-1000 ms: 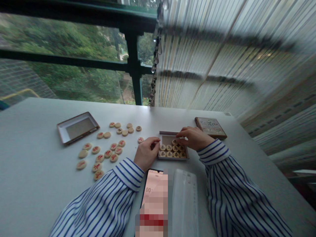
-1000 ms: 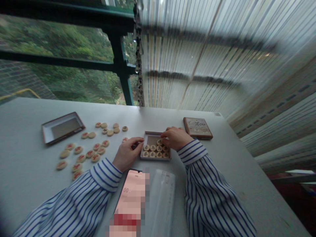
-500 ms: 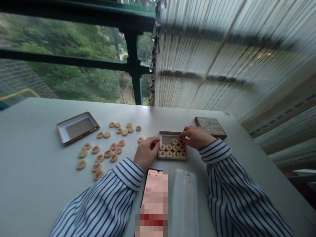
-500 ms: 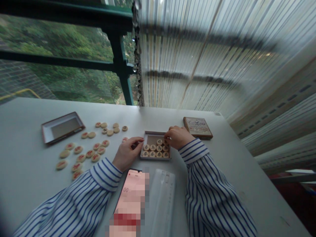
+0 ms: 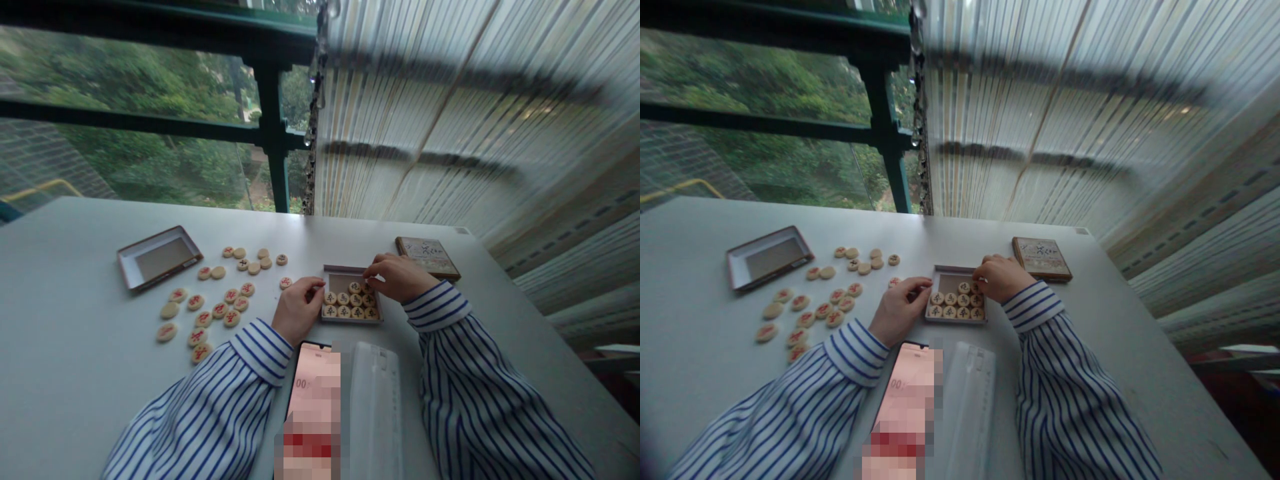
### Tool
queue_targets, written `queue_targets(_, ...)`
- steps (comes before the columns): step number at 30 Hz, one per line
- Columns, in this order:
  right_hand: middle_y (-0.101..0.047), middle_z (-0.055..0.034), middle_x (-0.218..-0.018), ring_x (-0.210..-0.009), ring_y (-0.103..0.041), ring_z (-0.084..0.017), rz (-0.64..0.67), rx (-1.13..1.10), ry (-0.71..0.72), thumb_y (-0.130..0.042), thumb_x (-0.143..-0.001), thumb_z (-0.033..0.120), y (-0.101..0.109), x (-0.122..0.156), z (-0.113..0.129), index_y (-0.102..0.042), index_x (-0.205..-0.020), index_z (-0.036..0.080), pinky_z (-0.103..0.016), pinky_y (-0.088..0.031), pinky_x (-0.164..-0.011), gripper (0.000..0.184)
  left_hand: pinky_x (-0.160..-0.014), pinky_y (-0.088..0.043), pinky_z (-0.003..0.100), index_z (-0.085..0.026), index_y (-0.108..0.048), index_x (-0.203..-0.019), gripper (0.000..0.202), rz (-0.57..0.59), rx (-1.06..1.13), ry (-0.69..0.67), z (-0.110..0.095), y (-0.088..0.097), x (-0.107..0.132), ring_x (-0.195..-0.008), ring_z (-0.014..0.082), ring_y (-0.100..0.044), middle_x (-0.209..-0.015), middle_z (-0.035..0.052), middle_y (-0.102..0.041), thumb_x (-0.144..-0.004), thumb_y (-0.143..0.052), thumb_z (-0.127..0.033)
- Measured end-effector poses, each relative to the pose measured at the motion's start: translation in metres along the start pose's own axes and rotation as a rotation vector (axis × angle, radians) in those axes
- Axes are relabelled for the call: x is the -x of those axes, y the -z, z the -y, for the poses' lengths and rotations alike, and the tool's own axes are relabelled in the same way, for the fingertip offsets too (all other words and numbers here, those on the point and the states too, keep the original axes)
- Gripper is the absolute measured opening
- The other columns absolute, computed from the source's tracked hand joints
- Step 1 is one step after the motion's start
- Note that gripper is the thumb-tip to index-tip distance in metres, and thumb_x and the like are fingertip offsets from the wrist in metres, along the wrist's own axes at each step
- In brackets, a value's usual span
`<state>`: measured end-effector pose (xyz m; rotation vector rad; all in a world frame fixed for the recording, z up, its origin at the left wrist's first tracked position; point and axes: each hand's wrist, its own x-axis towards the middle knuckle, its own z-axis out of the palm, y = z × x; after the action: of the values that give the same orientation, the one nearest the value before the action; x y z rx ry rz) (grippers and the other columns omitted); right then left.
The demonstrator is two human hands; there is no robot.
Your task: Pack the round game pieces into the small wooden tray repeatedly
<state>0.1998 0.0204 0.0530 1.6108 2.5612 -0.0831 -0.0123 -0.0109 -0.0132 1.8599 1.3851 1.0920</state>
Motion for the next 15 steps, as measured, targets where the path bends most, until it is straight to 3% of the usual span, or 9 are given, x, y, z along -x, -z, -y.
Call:
queue_targets(7, -0.063, -0.0053, -0.088, -0.082, -0.054, -0.016, -0.215, -0.008, -0.046, -0.041, -0.079, 0.024, 0.0089, 0.0017, 0.0049, -0.063, -0.091, 0.020, -0.028, -0.036, -0.074, 0.025, -0.060, -0.048, 0.022, -0.016, -0.061, -0.090, 0.020, -0.013, 0.006, 0.007, -0.0009, -0.0003, -0.0003, -0.063, 0.0110, -0.059, -0.079, 0.0035, -0.064, -0.076, -0.049, -0.024)
queue_targets(15, -0.064, -0.0051, -0.087, -0.078, -0.055, -0.015, -0.235, 0.011, -0.042, -0.040, -0.081, 0.025, 0.0100, 0.0013, 0.0086, -0.062, -0.093, 0.020, -0.027, -0.036, -0.072, 0.026, -0.053, -0.047, 0.020, -0.015, -0.060, -0.090, 0.019, -0.042, 0.034, 0.000, -0.0034, -0.0005, 0.0005, -0.055, 0.0086, -0.056, -0.076, 0.0032, -0.063, -0.076, -0.050, -0.023)
